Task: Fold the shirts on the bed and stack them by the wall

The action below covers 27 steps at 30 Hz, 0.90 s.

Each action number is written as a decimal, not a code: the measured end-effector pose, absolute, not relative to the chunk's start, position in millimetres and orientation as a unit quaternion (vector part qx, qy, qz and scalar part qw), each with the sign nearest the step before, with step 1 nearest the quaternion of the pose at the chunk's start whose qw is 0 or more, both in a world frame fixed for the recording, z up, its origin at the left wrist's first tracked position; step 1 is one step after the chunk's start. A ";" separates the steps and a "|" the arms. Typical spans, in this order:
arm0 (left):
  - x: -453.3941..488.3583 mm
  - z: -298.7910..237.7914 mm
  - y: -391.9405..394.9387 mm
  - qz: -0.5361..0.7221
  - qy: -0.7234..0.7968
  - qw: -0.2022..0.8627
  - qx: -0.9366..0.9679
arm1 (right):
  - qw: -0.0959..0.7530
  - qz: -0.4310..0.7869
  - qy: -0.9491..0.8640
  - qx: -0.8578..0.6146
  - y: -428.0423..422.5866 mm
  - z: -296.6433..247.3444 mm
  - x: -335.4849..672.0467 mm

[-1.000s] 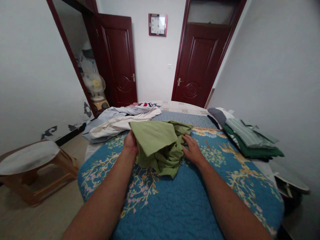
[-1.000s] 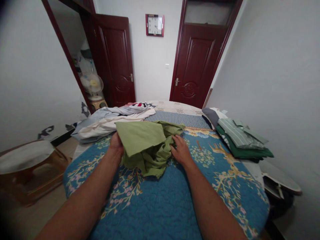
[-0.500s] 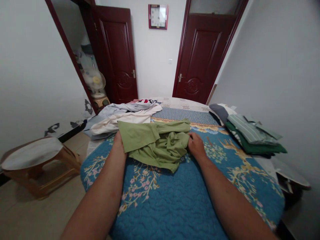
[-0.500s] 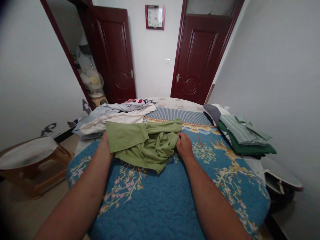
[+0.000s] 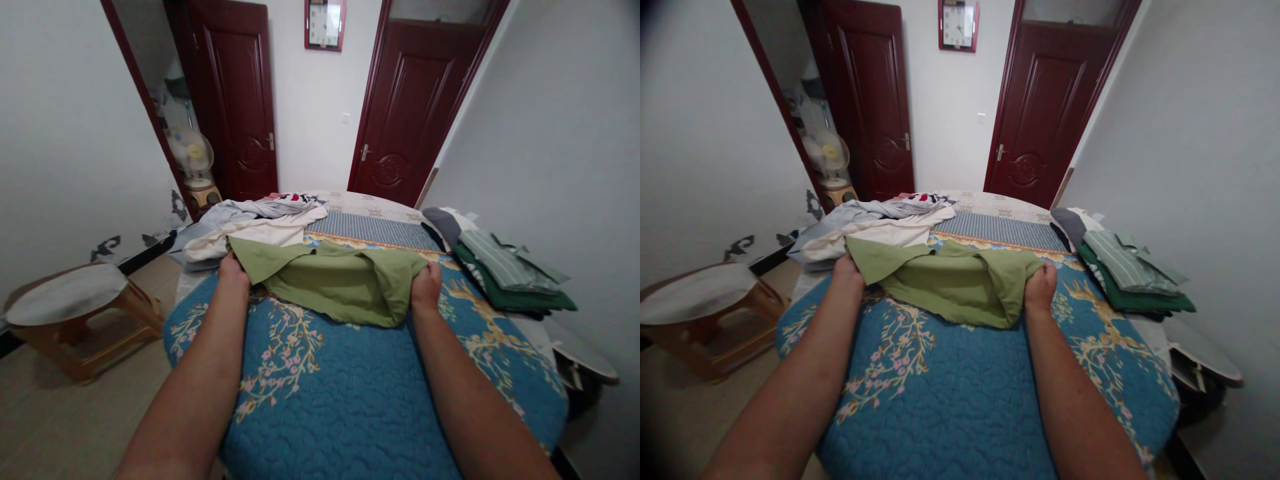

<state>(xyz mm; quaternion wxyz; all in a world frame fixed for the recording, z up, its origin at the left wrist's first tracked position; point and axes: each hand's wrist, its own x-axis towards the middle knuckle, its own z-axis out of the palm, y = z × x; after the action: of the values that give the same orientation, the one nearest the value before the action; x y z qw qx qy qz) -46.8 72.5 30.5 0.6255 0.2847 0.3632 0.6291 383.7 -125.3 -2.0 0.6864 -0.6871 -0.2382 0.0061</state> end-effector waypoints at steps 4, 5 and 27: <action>-38.4 36.3 59.7 0.627 0.371 0.653 0.206 | 0.662 -0.019 -0.221 -0.716 -128.2 0.3 387.2; -36.7 36.9 56.4 0.615 0.374 0.658 0.220 | 0.655 -0.047 -0.238 -0.716 -130.8 4.3 386.1; -13.9 35.8 47.4 0.683 0.274 0.587 0.338 | 0.535 0.112 -0.423 -0.722 -132.8 13.2 354.3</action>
<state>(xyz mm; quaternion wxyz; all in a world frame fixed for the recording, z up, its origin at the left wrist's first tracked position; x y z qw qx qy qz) -13.9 47.4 35.8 0.5872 0.3376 0.2741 0.6828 354.3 -132.8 13.2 0.5354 -0.7222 -0.4234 0.1117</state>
